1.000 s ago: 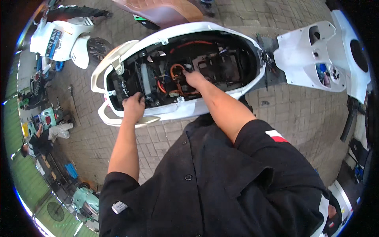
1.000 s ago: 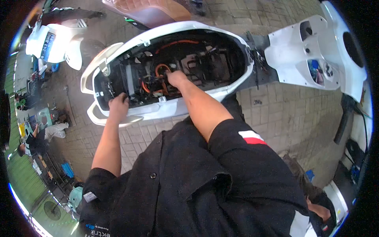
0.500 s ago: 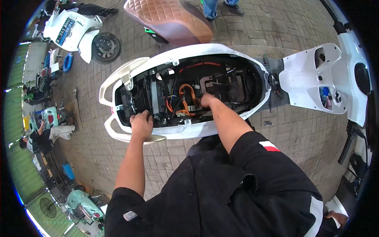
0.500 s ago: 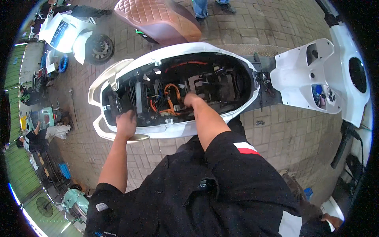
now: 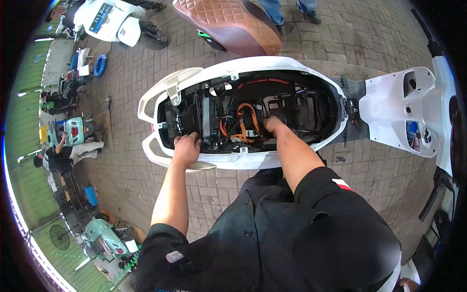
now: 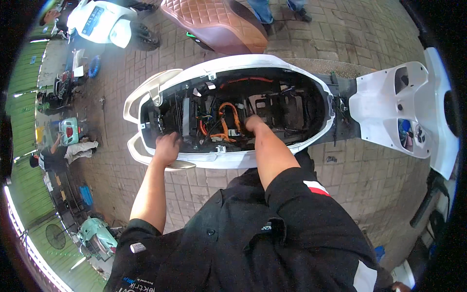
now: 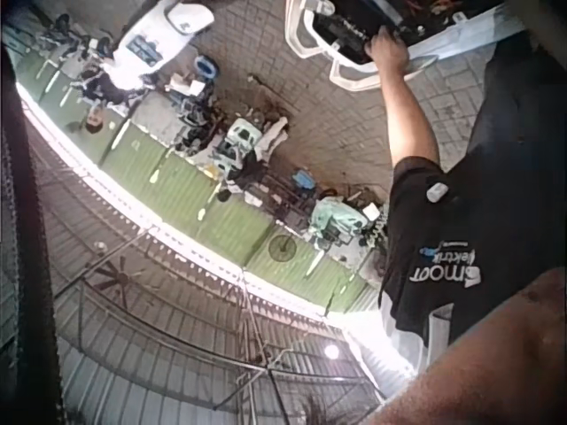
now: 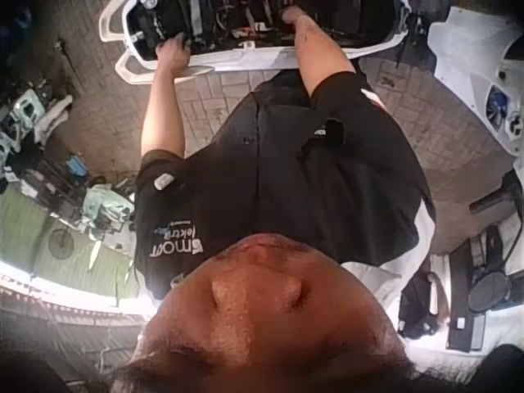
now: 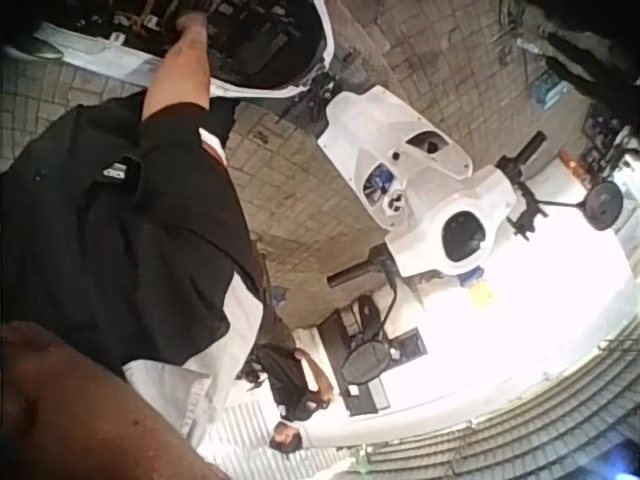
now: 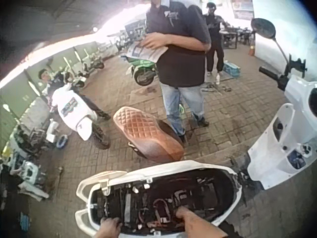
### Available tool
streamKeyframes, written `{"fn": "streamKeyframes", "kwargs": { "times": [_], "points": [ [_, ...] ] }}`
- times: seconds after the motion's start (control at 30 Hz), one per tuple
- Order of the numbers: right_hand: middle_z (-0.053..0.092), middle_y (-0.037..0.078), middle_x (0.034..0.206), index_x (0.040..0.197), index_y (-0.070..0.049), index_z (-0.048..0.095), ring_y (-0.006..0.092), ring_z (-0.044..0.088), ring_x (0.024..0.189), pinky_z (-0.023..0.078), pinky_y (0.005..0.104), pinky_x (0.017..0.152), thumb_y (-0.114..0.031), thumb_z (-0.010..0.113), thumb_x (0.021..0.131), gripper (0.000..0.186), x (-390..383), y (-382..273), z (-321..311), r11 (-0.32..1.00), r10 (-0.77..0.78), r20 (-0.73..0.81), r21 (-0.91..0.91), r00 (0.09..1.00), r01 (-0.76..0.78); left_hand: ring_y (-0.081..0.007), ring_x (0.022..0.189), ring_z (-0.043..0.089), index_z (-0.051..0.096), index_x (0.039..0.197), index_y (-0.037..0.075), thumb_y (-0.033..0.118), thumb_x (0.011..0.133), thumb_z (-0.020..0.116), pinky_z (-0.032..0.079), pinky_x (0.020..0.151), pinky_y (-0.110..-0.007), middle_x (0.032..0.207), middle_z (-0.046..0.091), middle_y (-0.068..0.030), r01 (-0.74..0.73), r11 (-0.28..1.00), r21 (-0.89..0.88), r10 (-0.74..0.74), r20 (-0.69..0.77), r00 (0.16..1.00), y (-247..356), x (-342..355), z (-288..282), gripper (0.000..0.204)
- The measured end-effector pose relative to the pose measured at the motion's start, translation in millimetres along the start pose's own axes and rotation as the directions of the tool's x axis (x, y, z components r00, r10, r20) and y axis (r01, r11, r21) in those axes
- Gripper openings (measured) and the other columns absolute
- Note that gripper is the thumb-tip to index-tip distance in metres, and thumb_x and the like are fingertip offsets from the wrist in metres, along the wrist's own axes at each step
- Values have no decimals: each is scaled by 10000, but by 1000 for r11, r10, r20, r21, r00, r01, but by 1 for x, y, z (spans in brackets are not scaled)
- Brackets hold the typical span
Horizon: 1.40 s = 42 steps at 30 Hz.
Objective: The person manipulates wires and connectors inside the seat compartment of a white electric scooter, then removes a black electrical component and holds it for viewing.
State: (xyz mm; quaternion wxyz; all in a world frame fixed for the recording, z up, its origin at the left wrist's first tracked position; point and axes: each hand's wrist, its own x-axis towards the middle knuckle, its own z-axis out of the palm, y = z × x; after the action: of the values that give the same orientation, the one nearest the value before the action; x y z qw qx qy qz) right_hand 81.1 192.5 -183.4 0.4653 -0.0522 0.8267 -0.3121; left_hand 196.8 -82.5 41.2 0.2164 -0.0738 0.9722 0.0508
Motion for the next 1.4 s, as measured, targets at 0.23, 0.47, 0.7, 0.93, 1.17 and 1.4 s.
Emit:
{"fn": "streamKeyframes", "kwargs": {
  "times": [0.23, 0.47, 0.7, 0.93, 1.17, 1.4],
  "points": [
    [623, 280, 1101, 1099, 76, 612, 341, 626, 1032, 477, 401, 843, -218, 563, 851, 387, -17, 54, -42, 629, 168, -296, 767, 940, 129, -338, 961, 599, 626, 1031, 70, 240, 883, 510, 374, 934, -500, 898, 657, -174, -55, 997, -57, 51, -63, 997, 26, 18, -4, 254],
    [651, 172, 917, 1093, -2, 595, 356, 623, 844, 493, 393, 782, -179, 625, 852, 301, -113, -13, -100, 900, -429, -425, -123, 797, 419, -330, 983, 593, 595, 1003, 72, 251, 904, 482, 368, 933, -508, 920, 652, -162, -42, 998, -47, 42, -4, 999, 1, 0, 0, 233],
    [603, 186, 772, 956, -8, 562, 382, 581, 737, 473, 400, 696, -207, 586, 900, 208, -180, -110, -126, 772, -615, -408, -138, 675, 620, -324, 982, 610, 604, 1042, 63, 259, 921, 438, 366, 956, -509, 940, 664, -175, 3, 1000, -4, -2, 39, 999, 7, 1, -2, 285],
    [665, 209, 918, 987, -59, 673, 369, 639, 891, 506, 423, 785, -298, 648, 827, 289, -177, -193, -50, 736, -549, 161, -371, 820, 566, -314, 965, 624, 651, 976, 79, 256, 894, 458, 369, 953, -489, 939, 674, -158, 46, 996, -82, -46, -4, 999, 3, 2, 3, 273],
    [659, 224, 956, 931, 1, 683, 374, 631, 926, 498, 434, 842, -275, 585, 840, 306, -138, -200, 10, 776, -459, 138, -419, 878, 472, -288, 988, 610, 658, 981, 101, 248, 859, 501, 359, 982, -464, 936, 669, -136, -8, 986, -164, -4, -74, 997, -3, -7, 6, 248],
    [651, 240, 993, 1025, 10, 637, 373, 630, 950, 495, 423, 867, -174, 565, 790, 307, -119, -186, 23, 782, -450, 161, -404, 878, 475, -300, 1001, 608, 660, 977, 103, 227, 787, 591, 372, 976, -445, 956, 673, -130, -49, 964, -260, 22, -107, 994, -2, -6, 3, 237]
  ]
}}
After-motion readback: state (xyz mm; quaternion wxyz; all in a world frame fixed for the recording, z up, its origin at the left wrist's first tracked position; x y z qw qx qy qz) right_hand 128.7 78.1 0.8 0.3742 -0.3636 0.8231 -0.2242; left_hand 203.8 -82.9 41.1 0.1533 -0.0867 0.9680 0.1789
